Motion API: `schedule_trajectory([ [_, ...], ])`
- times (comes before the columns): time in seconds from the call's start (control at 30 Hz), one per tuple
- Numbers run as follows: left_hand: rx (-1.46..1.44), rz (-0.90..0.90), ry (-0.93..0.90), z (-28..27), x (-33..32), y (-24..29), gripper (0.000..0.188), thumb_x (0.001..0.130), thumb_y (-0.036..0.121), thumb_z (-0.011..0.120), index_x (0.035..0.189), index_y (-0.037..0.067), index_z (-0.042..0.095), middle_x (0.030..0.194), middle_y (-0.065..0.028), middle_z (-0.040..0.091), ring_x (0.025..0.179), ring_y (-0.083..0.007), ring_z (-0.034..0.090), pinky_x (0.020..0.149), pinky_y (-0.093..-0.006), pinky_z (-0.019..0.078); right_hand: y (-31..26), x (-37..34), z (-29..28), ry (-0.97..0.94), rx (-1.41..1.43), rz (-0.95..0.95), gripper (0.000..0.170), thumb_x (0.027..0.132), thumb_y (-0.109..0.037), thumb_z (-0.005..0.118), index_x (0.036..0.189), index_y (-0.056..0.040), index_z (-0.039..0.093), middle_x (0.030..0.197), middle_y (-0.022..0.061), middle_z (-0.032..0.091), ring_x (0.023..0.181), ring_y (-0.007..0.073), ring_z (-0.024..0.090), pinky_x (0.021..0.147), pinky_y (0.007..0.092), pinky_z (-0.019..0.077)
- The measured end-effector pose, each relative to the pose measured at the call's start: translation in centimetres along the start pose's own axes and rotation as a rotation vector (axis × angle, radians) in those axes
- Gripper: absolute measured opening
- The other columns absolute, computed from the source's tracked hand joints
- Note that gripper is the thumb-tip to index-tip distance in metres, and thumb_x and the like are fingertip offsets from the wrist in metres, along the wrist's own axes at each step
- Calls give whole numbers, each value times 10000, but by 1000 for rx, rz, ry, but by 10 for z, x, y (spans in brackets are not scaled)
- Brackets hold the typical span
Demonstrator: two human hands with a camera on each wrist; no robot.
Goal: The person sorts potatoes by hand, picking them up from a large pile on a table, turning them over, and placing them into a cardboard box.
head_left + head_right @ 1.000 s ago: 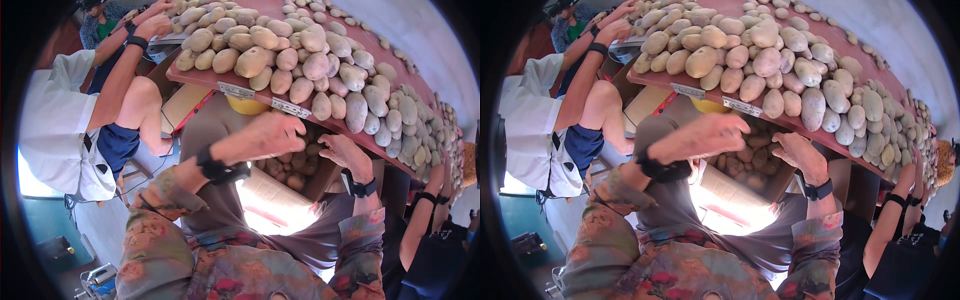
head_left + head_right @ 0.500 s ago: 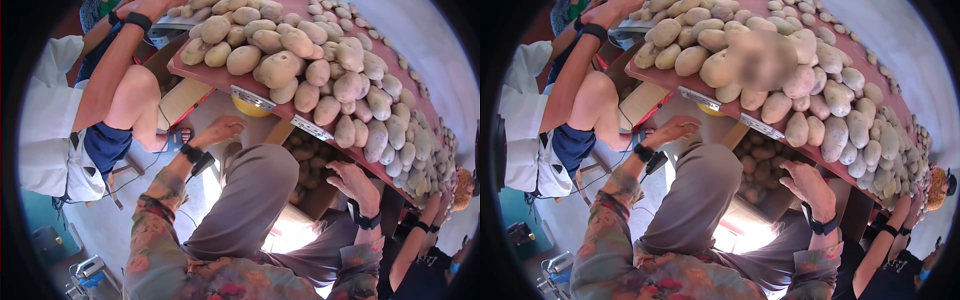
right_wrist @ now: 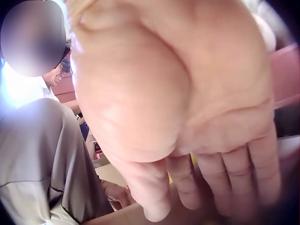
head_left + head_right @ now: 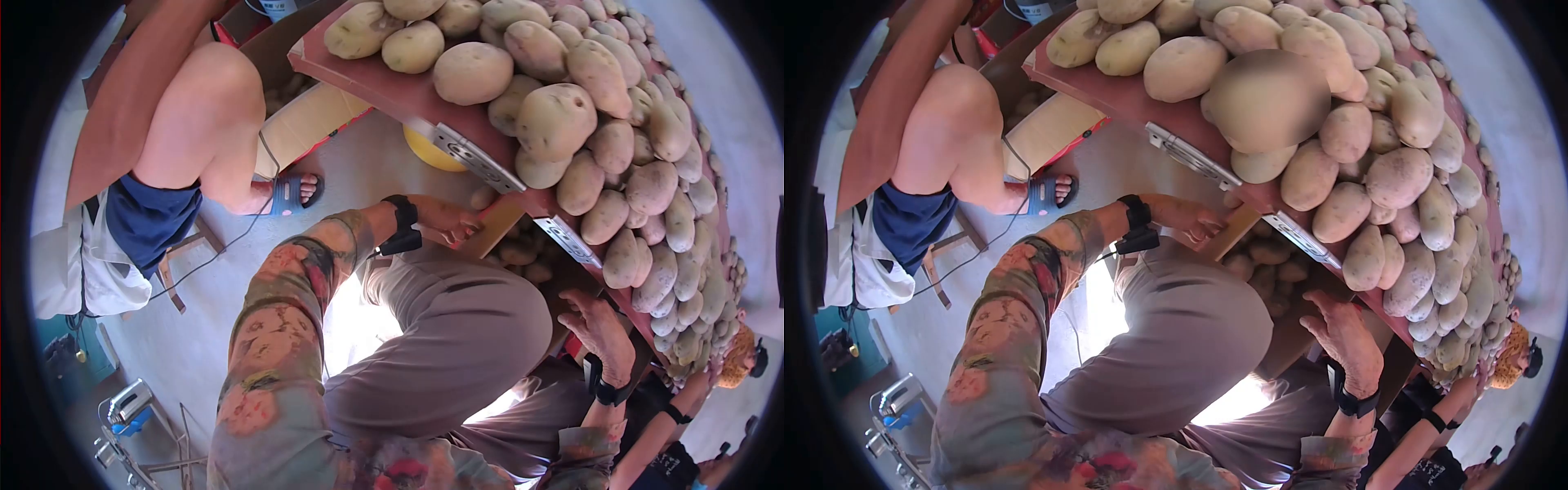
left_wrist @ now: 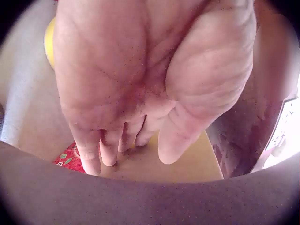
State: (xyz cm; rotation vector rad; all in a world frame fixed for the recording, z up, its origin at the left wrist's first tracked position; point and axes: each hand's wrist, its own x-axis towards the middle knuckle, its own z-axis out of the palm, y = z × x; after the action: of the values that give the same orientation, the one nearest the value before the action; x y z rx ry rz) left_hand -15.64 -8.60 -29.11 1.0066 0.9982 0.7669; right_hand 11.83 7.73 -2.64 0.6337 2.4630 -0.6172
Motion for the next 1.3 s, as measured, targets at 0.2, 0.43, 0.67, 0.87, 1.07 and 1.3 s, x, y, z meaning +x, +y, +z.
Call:
schedule_trajectory([
  [0.2, -141, 82, 191, 4, 4, -30, 539, 840, 61, 563, 1375, 56, 508, 1191, -72, 581, 1055, -165, 570, 894, -292, 506, -3, 9, 11, 60, -4, -132, 393, 832, -174, 729, 1197, -80, 619, 1083, 165, 673, 989, 372, 648, 830, 441, 525],
  [0.43, 835, 108, 290, -33, 64, -59, 425, 872, 176, 584, 1276, 43, 577, 1306, -198, 584, 1097, -336, 633, 913, -424, 526, -14, 11, 8, 36, -160, -146, 399, 830, -203, 740, 1199, -106, 622, 1061, 166, 676, 961, 371, 660, 804, 452, 536],
  [0.67, 1042, 104, 363, -54, 85, -30, 387, 793, 170, 650, 1158, 43, 644, 1257, -188, 589, 1035, -406, 640, 839, -450, 560, -12, 2, 1, -24, -170, -26, 405, 845, -230, 731, 1215, -113, 615, 1043, 135, 693, 948, 358, 661, 828, 431, 540],
  [0.87, 1055, 29, 315, -53, 81, -43, 396, 790, 177, 659, 1163, 47, 638, 1254, -186, 589, 1033, -409, 639, 833, -456, 561, -21, -5, -13, 42, -94, -153, 428, 863, -212, 709, 1259, -103, 590, 1136, 144, 645, 987, 339, 644, 853, 424, 536],
  [1.07, 1058, -64, 281, -52, 53, -60, 406, 786, 184, 668, 1168, 51, 632, 1251, -183, 590, 1030, -413, 638, 826, -462, 563, -18, -7, -9, 61, -85, -236, 437, 857, -207, 717, 1248, -63, 586, 1085, 128, 645, 987, 325, 641, 799, 412, 551],
  [1.3, 1068, -115, 194, -56, 55, -72, 418, 782, 192, 679, 1173, 57, 626, 1247, -180, 591, 1027, -417, 637, 818, -469, 564, -17, -11, -6, 89, -71, -215, 386, 832, -189, 728, 1170, -51, 602, 1000, 115, 630, 944, 323, 637, 778, 424, 545],
])
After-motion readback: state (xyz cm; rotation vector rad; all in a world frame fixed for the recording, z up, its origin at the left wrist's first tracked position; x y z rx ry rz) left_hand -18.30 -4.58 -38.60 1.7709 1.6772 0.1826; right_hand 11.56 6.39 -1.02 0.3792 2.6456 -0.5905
